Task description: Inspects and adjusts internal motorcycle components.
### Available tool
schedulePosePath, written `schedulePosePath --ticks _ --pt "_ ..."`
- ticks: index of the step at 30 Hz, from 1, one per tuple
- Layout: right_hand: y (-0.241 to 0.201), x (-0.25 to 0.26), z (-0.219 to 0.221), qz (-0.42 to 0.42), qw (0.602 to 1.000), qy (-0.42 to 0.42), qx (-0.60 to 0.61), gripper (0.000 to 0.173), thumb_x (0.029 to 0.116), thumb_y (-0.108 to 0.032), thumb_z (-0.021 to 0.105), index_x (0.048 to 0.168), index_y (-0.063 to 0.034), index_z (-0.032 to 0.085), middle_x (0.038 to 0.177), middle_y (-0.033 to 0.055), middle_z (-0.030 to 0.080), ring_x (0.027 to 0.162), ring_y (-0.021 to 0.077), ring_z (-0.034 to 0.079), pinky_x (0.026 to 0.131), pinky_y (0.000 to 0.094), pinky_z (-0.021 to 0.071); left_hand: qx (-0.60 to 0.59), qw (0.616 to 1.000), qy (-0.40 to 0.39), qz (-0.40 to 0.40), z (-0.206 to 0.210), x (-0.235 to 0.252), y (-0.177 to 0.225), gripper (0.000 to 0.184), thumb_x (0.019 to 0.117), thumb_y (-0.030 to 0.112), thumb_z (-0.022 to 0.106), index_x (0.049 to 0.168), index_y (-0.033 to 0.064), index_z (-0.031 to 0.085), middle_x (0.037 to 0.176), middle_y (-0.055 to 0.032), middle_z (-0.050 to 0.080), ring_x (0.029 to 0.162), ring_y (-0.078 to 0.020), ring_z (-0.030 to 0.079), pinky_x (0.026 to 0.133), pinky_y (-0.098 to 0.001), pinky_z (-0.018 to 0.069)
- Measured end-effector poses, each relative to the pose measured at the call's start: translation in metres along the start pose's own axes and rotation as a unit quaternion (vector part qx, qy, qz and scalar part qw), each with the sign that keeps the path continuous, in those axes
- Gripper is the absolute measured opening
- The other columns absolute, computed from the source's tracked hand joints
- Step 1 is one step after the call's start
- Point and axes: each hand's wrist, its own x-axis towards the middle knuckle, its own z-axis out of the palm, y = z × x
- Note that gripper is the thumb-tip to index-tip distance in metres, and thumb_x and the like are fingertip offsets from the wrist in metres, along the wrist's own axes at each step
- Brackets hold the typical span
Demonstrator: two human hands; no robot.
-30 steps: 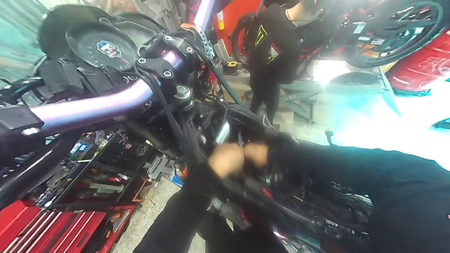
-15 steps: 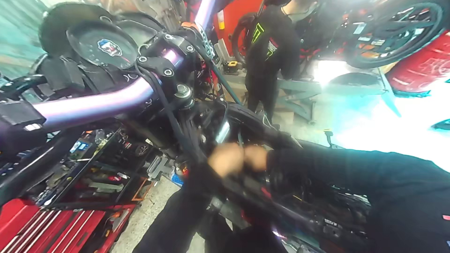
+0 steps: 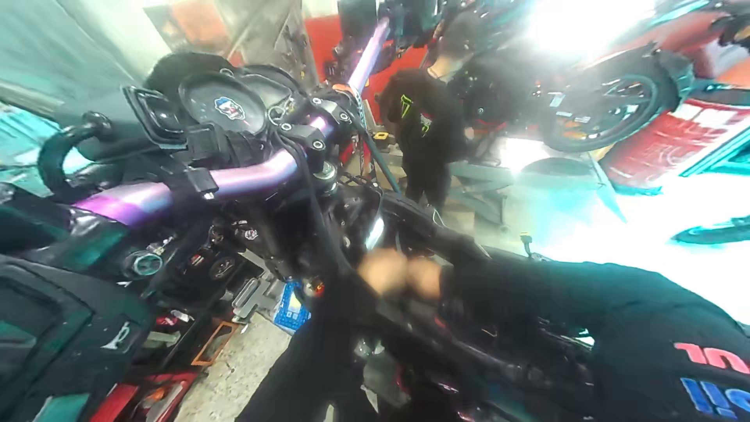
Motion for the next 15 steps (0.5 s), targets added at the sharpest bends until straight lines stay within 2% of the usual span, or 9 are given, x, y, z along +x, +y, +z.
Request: schedulePosePath --ticks 1,3,5,7,8,10,12,15 --pt "-0.013 -0.002 -0.031 0.054 0.992 -0.099 0.049 0.025 0.0992 -0.019 0.062 0.111 0.0028 0.066 0.109 0.0234 0.068 0.107 0.0425 0.066 0.091 0.0645 0.0514 -0.004 1.0 -0.003 0.005 -0.002 -0.003 0.001 0.034 0.096 0.038 0.064 0.106 0.0068 0.072 0.117 -0.0204 0.069 0.112 -0.042 0.065 0.088 -0.0664 0.0508" --pt "-0.018 -0.013 -0.055 0.075 0.986 -0.12 0.088 0.028 0.0982 -0.016 0.062 0.114 0.007 0.065 0.116 0.029 0.066 0.113 0.0474 0.063 0.094 0.0663 0.0489 -0.036 0.999 0.005 0.035 -0.005 -0.01 0.0 0.035 0.0979 0.037 0.063 0.114 0.0065 0.072 0.123 -0.0234 0.067 0.118 -0.0439 0.063 0.094 -0.068 0.0482" --pt "-0.018 -0.025 -0.077 0.094 0.983 -0.139 0.07 0.034 0.0999 -0.018 0.059 0.121 0.0087 0.063 0.125 0.0328 0.062 0.119 0.0511 0.061 0.095 0.0696 0.0462 -0.084 0.993 0.056 0.067 -0.005 -0.01 -0.005 0.036 0.0961 0.036 0.064 0.117 0.0074 0.072 0.127 -0.024 0.066 0.121 -0.0431 0.062 0.097 -0.0674 0.0475" --pt "-0.015 -0.037 -0.101 0.163 0.974 -0.146 0.059 0.031 0.098 -0.021 0.062 0.111 0.0067 0.067 0.115 0.0312 0.066 0.11 0.0508 0.064 0.087 0.0714 0.0477 -0.146 0.977 0.129 0.089 -0.004 -0.006 -0.011 0.036 0.0953 0.034 0.064 0.12 0.0097 0.073 0.132 -0.0219 0.062 0.123 -0.0382 0.061 0.101 -0.0621 0.0489" --pt "-0.014 -0.042 -0.115 0.2 0.966 -0.146 0.068 0.029 0.0986 -0.022 0.062 0.106 0.0057 0.067 0.108 0.0307 0.067 0.105 0.0505 0.065 0.085 0.0717 0.0483 -0.172 0.965 0.172 0.095 -0.002 -0.003 -0.013 0.035 0.0945 0.034 0.066 0.119 0.0113 0.074 0.131 -0.0194 0.061 0.12 -0.0344 0.062 0.1 -0.0578 0.0519" --pt "-0.004 -0.055 -0.134 0.227 0.96 -0.104 0.125 0.029 0.1002 -0.028 0.061 0.1 -0.0002 0.07 0.095 0.0245 0.069 0.093 0.0445 0.068 0.079 0.069 0.0513 -0.216 0.943 0.234 0.098 -0.003 -0.003 -0.015 0.033 0.0935 0.031 0.068 0.12 0.0119 0.074 0.133 -0.0171 0.06 0.118 -0.0303 0.063 0.101 -0.0514 0.0532" --pt "0.0 -0.07 -0.148 0.214 0.956 -0.025 0.198 0.026 0.0984 -0.032 0.064 0.103 -0.0086 0.075 0.092 0.0144 0.072 0.086 0.0319 0.069 0.077 0.0608 0.0543 -0.247 0.923 0.276 0.103 -0.003 -0.003 -0.015 0.035 0.0898 0.028 0.07 0.121 0.0126 0.073 0.135 -0.016 0.06 0.118 -0.0281 0.063 0.101 -0.0483 0.0534" --pt "-0.008 -0.086 -0.16 0.18 0.944 0.142 0.238 0.025 0.0982 -0.035 0.067 0.103 -0.0135 0.078 0.095 0.0045 0.074 0.089 0.0178 0.069 0.083 0.0484 0.0566 -0.27 0.914 0.279 0.118 -0.005 -0.004 -0.014 0.047 0.0824 0.033 0.077 0.125 0.0133 0.071 0.138 -0.0156 0.058 0.12 -0.0272 0.062 0.102 -0.0477 0.0522"
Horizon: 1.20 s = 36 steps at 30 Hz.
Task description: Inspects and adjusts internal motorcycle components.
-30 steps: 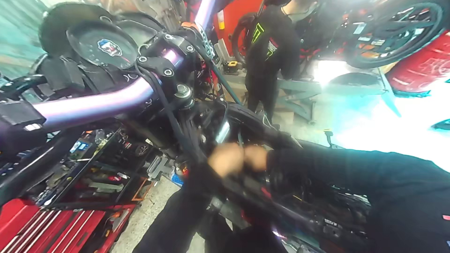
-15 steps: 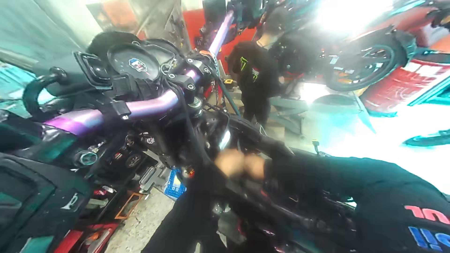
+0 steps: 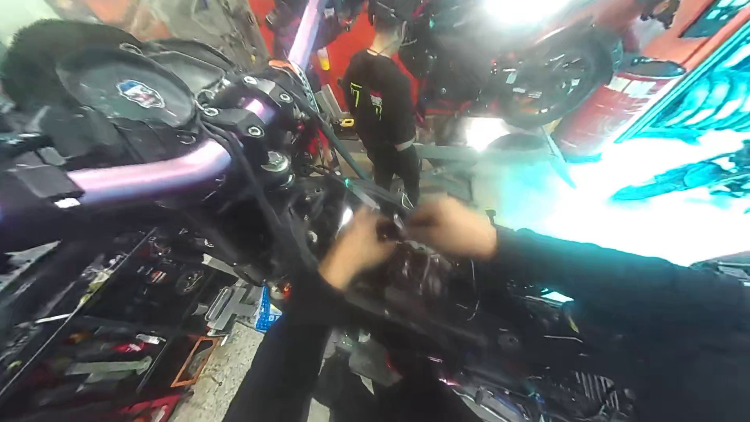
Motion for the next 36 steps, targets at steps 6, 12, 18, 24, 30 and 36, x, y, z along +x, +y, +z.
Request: schedulePosePath --ticks 6,12,18,24,30,36 --pt "-0.016 -0.003 0.012 -0.153 0.965 0.152 0.15 0.018 0.097 -0.027 0.071 0.097 -0.01 0.078 0.101 0.0013 0.072 0.092 0.0078 0.068 0.083 0.0291 0.0596 -0.14 0.972 0.032 0.185 0.02 -0.002 -0.01 0.047 0.0857 0.037 0.08 0.12 0.007 0.07 0.116 -0.0071 0.07 0.106 -0.0095 0.067 0.098 -0.0331 0.0565" --pt "-0.009 -0.003 0.025 -0.256 0.932 0.215 0.14 0.021 0.0986 -0.025 0.069 0.098 -0.005 0.077 0.1 0.0053 0.071 0.089 0.0096 0.068 0.078 0.0284 0.0599 -0.217 0.934 0.079 0.274 0.031 -0.01 -0.006 0.03 0.103 0.019 0.054 0.123 -0.0015 0.064 0.112 -0.0045 0.071 0.108 -0.0025 0.066 0.1 -0.0255 0.0541" --pt "0.0 0.005 0.018 -0.05 0.962 0.206 0.172 0.029 0.1018 -0.037 0.063 0.111 -0.0089 0.067 0.094 0.003 0.067 0.08 0.0101 0.065 0.074 0.0325 0.0583 -0.223 0.921 0.091 0.307 0.027 -0.007 0.002 0.032 0.1078 0.013 0.042 0.12 -0.0059 0.064 0.118 -0.0123 0.066 0.112 -0.0098 0.063 0.101 -0.0292 0.0525" --pt "0.01 0.013 0.023 -0.036 0.977 0.135 0.163 0.018 0.1005 -0.027 0.066 0.103 -0.013 0.077 0.1 0.0017 0.071 0.091 0.0098 0.067 0.083 0.0329 0.0577 -0.169 0.938 0.031 0.299 0.031 -0.009 -0.003 0.032 0.1051 0.015 0.044 0.119 -0.0035 0.066 0.123 -0.0162 0.065 0.122 -0.016 0.059 0.11 -0.0325 0.0456" --pt "0.009 0.015 0.009 -0.082 0.959 0.182 0.201 0.022 0.105 -0.022 0.058 0.108 -0.0072 0.074 0.101 0.0004 0.073 0.094 0.006 0.068 0.088 0.0287 0.0569 -0.064 0.973 0.064 0.214 0.028 -0.012 -0.006 0.031 0.1042 0.018 0.047 0.117 -0.0013 0.068 0.125 -0.0176 0.067 0.12 -0.0249 0.063 0.105 -0.0442 0.0515" --pt "0.023 0.026 -0.018 -0.104 0.925 0.122 0.344 0.017 0.1102 -0.016 0.045 0.112 -0.0051 0.058 0.081 -0.0006 0.061 0.064 0.0103 0.063 0.057 0.0294 0.0592 0.124 0.961 -0.243 0.045 0.037 -0.008 0.006 0.046 0.109 0.046 0.04 0.116 0.0096 0.068 0.098 -0.0164 0.07 0.095 -0.0358 0.07 0.083 -0.0636 0.0534"
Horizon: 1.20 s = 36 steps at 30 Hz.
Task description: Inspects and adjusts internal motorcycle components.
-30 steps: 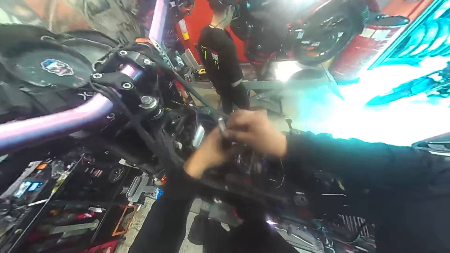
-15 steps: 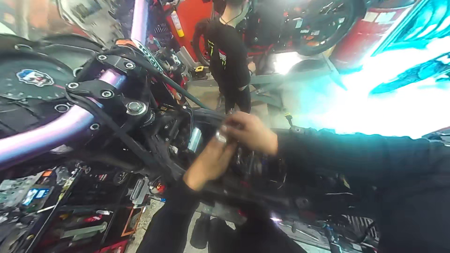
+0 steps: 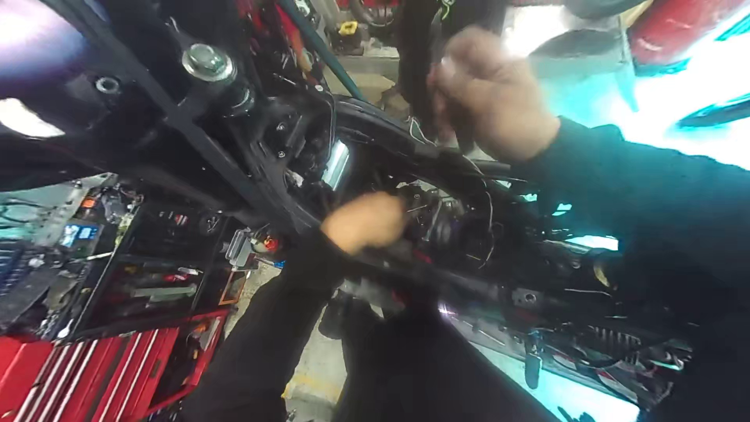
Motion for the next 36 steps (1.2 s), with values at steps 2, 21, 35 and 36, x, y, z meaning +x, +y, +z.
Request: schedulePosePath --ticks 2,21,35,36 --pt "0.005 -0.004 -0.002 0.059 0.978 -0.094 -0.175 0.023 0.1077 -0.022 0.052 0.109 -0.0073 0.069 0.08 0.001 0.065 0.061 0.0093 0.058 0.056 0.0303 0.0526 0.005 0.999 -0.029 0.022 0.0 0.003 0.001 0.051 0.1095 0.049 0.036 0.117 0.009 0.067 0.1 -0.0167 0.07 0.098 -0.036 0.069 0.084 -0.0636 0.0523" --pt "0.042 -0.017 0.033 0.179 0.841 -0.345 -0.376 0.026 0.1046 -0.015 0.056 0.128 -0.0084 0.064 0.107 0.0142 0.072 0.087 0.0281 0.071 0.08 0.0519 0.0582 0.037 0.99 -0.076 -0.108 -0.025 -0.02 0.032 0.036 0.1033 0.027 0.05 0.121 -0.002 0.064 0.128 -0.0268 0.063 0.123 -0.0448 0.06 0.096 -0.0682 0.0457" --pt "0.132 -0.046 0.087 0.055 0.833 -0.295 -0.465 0.032 0.0992 -0.02 0.061 0.118 0.0032 0.07 0.118 0.0256 0.071 0.113 0.0436 0.068 0.1 0.0647 0.0505 -0.063 0.985 0.019 -0.158 -0.021 -0.023 0.021 0.042 0.1037 0.034 0.05 0.123 0.0 0.065 0.126 -0.0281 0.064 0.119 -0.0472 0.061 0.094 -0.0715 0.0448" --pt "0.148 -0.035 0.095 0.005 0.841 -0.281 -0.463 0.033 0.0969 -0.024 0.064 0.116 0.0017 0.072 0.112 0.0248 0.072 0.105 0.0436 0.07 0.092 0.0664 0.0531 -0.065 0.985 0.034 -0.156 -0.021 -0.024 0.015 0.042 0.1021 0.036 0.054 0.121 0.0002 0.066 0.124 -0.0276 0.065 0.117 -0.0468 0.062 0.092 -0.0713 0.0459"
